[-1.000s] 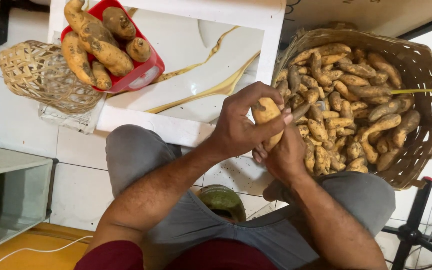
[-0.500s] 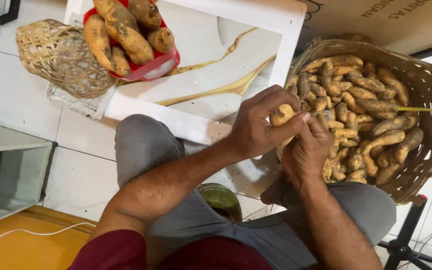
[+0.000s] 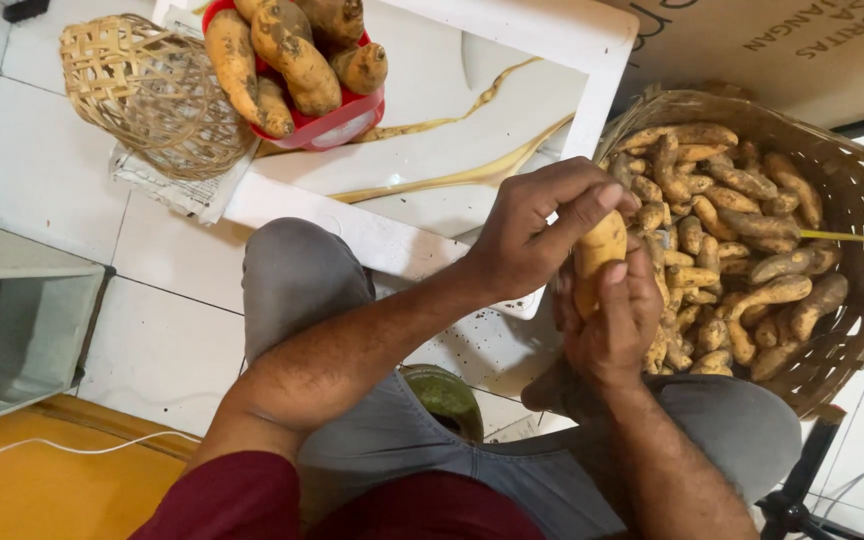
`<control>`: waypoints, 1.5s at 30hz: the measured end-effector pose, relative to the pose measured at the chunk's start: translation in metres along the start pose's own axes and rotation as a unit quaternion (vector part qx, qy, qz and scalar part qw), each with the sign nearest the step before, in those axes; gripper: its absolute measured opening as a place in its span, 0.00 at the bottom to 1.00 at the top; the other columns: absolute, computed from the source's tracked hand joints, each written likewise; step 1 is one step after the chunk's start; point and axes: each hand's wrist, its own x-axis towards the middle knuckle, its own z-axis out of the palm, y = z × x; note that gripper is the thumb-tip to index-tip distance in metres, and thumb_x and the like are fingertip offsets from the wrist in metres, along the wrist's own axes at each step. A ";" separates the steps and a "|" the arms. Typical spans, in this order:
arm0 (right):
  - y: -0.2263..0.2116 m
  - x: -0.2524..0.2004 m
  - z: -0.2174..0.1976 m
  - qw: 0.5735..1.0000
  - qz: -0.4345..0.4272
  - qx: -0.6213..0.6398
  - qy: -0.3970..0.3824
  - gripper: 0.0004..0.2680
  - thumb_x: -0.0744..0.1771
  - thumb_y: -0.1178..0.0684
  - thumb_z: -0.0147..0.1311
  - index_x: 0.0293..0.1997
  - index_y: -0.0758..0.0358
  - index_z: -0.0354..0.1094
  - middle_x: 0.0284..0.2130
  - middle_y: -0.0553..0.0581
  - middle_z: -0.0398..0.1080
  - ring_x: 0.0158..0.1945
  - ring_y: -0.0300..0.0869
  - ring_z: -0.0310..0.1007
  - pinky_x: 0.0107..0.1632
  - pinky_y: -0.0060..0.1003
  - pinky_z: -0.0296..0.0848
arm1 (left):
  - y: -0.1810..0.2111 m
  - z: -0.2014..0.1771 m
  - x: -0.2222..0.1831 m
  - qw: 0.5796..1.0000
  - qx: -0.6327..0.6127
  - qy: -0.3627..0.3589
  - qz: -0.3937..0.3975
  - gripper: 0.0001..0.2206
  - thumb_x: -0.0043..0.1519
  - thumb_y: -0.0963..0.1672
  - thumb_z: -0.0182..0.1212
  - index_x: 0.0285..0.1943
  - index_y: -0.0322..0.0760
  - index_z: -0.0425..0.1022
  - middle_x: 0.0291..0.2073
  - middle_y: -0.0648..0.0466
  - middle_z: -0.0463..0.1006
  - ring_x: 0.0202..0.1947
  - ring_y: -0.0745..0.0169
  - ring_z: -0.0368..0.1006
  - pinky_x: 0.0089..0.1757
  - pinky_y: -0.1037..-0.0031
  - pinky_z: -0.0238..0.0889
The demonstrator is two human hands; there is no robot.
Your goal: Sorting and cleaning sweet potatoes from a large basket into a red scale for weighing
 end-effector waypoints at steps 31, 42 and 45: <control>-0.033 0.020 0.065 0.979 -0.138 -0.146 -0.035 0.18 0.65 0.67 0.63 0.61 0.76 0.67 0.51 0.77 0.73 0.48 0.57 0.80 0.49 0.46 0.86 | 0.060 -0.079 0.014 0.985 0.101 0.106 0.096 0.08 0.61 0.44 0.72 0.44 0.38 0.80 0.33 0.53 0.82 0.33 0.66 0.81 0.36 0.75 0.74; -0.043 0.020 0.100 0.988 0.057 -0.019 -0.145 0.12 0.72 0.49 0.51 0.57 0.68 0.66 0.25 0.44 0.56 0.21 0.32 0.60 0.24 0.26 0.70 | 0.089 -0.104 0.016 0.984 0.130 0.055 0.107 0.15 0.62 0.45 0.67 0.56 0.41 0.71 0.45 0.54 0.76 0.41 0.64 0.76 0.45 0.72 0.72; -0.043 0.019 0.111 0.979 0.061 0.019 -0.196 0.14 0.72 0.51 0.51 0.61 0.69 0.63 0.30 0.52 0.67 0.30 0.38 0.70 0.31 0.32 0.76 | 0.090 -0.108 0.012 0.992 0.106 0.036 0.061 0.23 0.62 0.45 0.69 0.63 0.40 0.66 0.51 0.52 0.77 0.45 0.62 0.79 0.50 0.72 0.75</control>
